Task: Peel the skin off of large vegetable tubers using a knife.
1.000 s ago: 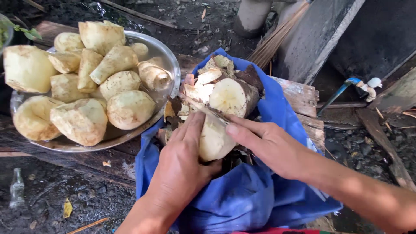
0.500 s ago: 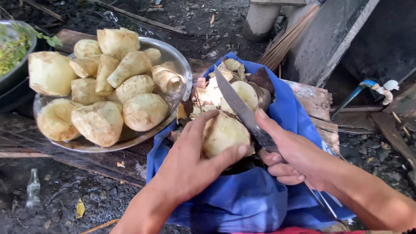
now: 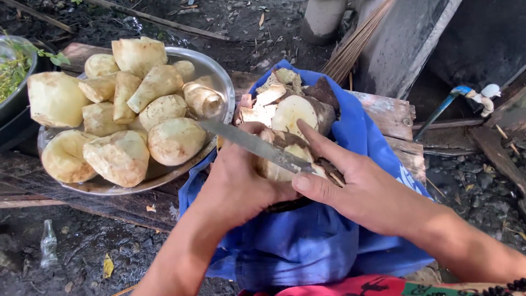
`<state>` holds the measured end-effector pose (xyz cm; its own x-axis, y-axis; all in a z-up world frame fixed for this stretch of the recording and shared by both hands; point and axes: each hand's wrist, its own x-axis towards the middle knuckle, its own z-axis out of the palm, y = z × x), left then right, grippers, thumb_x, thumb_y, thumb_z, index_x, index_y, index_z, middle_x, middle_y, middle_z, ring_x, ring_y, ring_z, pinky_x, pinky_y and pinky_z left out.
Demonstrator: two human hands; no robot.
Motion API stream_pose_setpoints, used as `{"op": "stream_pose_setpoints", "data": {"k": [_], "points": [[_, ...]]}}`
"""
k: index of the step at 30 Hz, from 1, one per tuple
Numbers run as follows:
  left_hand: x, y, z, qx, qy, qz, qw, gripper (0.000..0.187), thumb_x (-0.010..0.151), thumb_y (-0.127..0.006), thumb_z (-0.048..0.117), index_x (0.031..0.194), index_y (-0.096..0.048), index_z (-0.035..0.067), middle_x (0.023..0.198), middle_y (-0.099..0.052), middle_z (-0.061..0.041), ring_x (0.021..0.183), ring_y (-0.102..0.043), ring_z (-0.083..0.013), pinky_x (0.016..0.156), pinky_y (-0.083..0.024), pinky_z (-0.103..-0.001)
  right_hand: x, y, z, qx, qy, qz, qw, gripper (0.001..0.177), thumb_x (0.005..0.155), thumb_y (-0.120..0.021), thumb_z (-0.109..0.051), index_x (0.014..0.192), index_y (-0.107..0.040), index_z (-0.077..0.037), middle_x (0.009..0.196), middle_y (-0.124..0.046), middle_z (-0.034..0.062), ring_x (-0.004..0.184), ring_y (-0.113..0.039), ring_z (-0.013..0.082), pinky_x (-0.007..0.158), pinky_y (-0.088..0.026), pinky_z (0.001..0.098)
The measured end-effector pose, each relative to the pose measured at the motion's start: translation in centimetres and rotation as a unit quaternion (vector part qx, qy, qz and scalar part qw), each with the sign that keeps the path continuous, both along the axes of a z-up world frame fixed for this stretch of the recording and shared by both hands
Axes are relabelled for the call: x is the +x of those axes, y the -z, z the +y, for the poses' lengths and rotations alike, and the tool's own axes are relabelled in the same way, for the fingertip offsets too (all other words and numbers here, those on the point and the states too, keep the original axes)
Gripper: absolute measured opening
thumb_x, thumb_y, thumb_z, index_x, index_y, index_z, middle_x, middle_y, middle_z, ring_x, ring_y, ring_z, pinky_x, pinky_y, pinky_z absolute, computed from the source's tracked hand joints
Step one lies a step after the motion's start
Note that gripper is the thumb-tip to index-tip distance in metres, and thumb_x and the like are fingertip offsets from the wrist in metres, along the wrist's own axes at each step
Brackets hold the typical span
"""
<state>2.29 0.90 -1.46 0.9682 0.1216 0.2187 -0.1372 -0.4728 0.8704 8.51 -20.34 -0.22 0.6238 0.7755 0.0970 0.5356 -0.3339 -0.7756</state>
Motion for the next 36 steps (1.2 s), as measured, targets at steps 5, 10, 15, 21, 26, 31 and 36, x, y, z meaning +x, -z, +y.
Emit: {"op": "stream_pose_setpoints", "data": {"k": [5, 10, 15, 21, 26, 31, 36], "points": [[1.0, 2.7, 0.6, -0.150, 0.088, 0.123, 0.977, 0.116, 0.054, -0.093, 0.021, 0.152, -0.032, 0.007, 0.123, -0.074, -0.011, 0.114, -0.070, -0.0201, 0.097, -0.057, -0.032, 1.3, -0.4, -0.1, -0.119, -0.001, -0.025, 0.993, 0.099, 0.092, -0.055, -0.066, 0.168, -0.021, -0.014, 0.142, -0.061, 0.0223, 0.128, -0.060, 0.0283, 0.104, -0.045, 0.0352], [0.6, 2.1, -0.1, -0.142, 0.052, 0.143, 0.978, 0.119, 0.052, -0.093, 0.016, 0.156, -0.037, 0.011, 0.124, -0.073, -0.010, 0.117, -0.067, -0.0189, 0.098, -0.053, -0.031, 1.5, -1.4, 0.8, -0.250, 0.053, 0.023, 0.967, 0.098, 0.085, -0.057, -0.068, 0.167, -0.018, -0.030, 0.133, -0.067, 0.0123, 0.105, -0.072, 0.0286, 0.092, -0.058, 0.0367], [0.9, 2.9, -0.2, -0.237, 0.132, 0.071, 0.960, 0.092, 0.060, -0.096, 0.036, 0.137, -0.061, 0.000, 0.125, -0.076, -0.016, 0.115, -0.072, -0.0271, 0.101, -0.059, -0.040, 2.5, -0.9, 0.8, -0.125, -0.023, 0.007, 0.992, 0.088, 0.089, -0.056, -0.065, 0.160, -0.037, -0.017, 0.131, -0.072, 0.0165, 0.121, -0.064, 0.0252, 0.101, -0.049, 0.0343], [1.8, 7.7, 0.2, 0.232, -0.015, -0.112, 0.966, 0.101, 0.052, -0.105, 0.047, 0.132, -0.060, 0.003, 0.126, -0.058, -0.026, 0.114, -0.050, -0.0415, 0.098, -0.042, -0.050, 1.5, -1.5, 1.5, -0.188, 0.032, 0.006, 0.982, 0.089, 0.083, -0.062, -0.063, 0.161, -0.043, -0.026, 0.104, -0.081, 0.0161, 0.094, -0.074, 0.0268, 0.089, -0.056, 0.0337], [0.8, 5.7, -0.1, -0.033, 0.012, 0.017, 0.999, 0.098, 0.055, -0.095, 0.046, 0.134, -0.053, 0.004, 0.125, -0.064, -0.017, 0.119, -0.062, -0.0322, 0.102, -0.051, -0.043, -0.1, -0.5, 2.1, -0.152, 0.082, 0.003, 0.985, 0.089, 0.086, -0.064, -0.065, 0.161, -0.043, -0.022, 0.102, -0.080, 0.0193, 0.093, -0.076, 0.0306, 0.085, -0.057, 0.0342], [-0.1, 4.3, -1.2, 0.085, -0.068, -0.011, 0.994, 0.105, 0.054, -0.099, 0.035, 0.141, -0.048, 0.006, 0.137, -0.046, -0.024, 0.128, -0.045, -0.0427, 0.107, -0.042, -0.048, -0.6, 0.0, 3.5, -0.093, 0.172, 0.004, 0.981, 0.080, 0.086, -0.062, -0.062, 0.148, -0.055, -0.013, 0.118, -0.075, 0.0215, 0.116, -0.072, 0.0292, 0.093, -0.053, 0.0332], [-0.9, 3.6, -1.8, 0.061, -0.064, -0.016, 0.996, 0.112, 0.054, -0.098, 0.038, 0.144, -0.039, 0.007, 0.136, -0.045, -0.022, 0.129, -0.045, -0.0423, 0.107, -0.041, -0.049, 1.1, -0.4, 2.2, -0.023, 0.018, 0.094, 0.995, 0.080, 0.093, -0.057, -0.057, 0.151, -0.047, -0.003, 0.138, -0.063, 0.0145, 0.132, -0.061, 0.0194, 0.105, -0.045, 0.0307]]}}
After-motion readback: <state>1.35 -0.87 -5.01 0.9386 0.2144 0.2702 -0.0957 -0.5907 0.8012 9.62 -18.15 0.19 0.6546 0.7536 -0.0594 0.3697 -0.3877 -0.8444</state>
